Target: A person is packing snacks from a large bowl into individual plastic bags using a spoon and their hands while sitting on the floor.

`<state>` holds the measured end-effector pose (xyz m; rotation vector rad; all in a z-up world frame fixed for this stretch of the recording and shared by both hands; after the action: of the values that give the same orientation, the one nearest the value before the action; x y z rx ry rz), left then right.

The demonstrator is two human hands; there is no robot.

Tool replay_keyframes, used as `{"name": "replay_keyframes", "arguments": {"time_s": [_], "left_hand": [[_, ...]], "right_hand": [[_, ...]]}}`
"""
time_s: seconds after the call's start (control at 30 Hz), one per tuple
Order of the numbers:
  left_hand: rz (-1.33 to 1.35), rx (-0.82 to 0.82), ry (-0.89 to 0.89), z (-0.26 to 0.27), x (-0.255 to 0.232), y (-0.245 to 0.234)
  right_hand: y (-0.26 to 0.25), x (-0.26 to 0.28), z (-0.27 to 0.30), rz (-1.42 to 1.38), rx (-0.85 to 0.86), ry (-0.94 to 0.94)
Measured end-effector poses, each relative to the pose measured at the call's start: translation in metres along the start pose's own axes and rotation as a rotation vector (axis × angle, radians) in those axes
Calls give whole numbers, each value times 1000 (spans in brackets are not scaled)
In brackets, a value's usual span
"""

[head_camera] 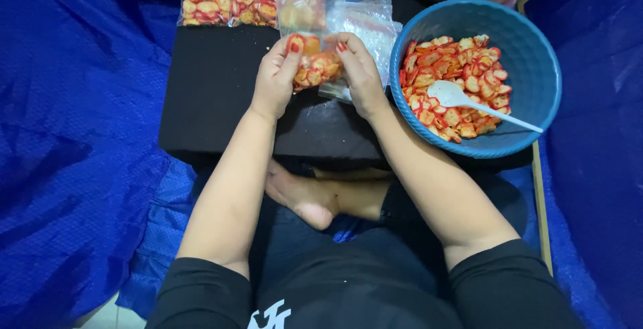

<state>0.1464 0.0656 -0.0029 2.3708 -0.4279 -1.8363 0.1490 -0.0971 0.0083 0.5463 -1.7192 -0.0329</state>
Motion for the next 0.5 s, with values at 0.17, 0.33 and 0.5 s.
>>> {"name": "replay_keyframes", "arguments": {"time_s": [0.17,0.33,0.5], "left_hand": [[-51,-16,24,3,1,-1],[-177,-108,14,-3,6,-9],[-34,-166,-43,-18,67,-38]], "right_hand": [[1,3,5,141,12,-41],[2,-1,1,159,24,-24],[-9,-9,2,187,-45,-36]]}}
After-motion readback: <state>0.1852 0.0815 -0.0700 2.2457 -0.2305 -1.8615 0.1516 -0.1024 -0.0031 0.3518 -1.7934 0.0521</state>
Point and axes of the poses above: each hand's wrist, its own z-axis away from the middle knuckle, its own y-axis out of the palm, x = y × z, the point moved 5 cm from there along -z, towards the middle knuckle, and after that the axes turned 2 degrees about -z, right-handed, at the moved point
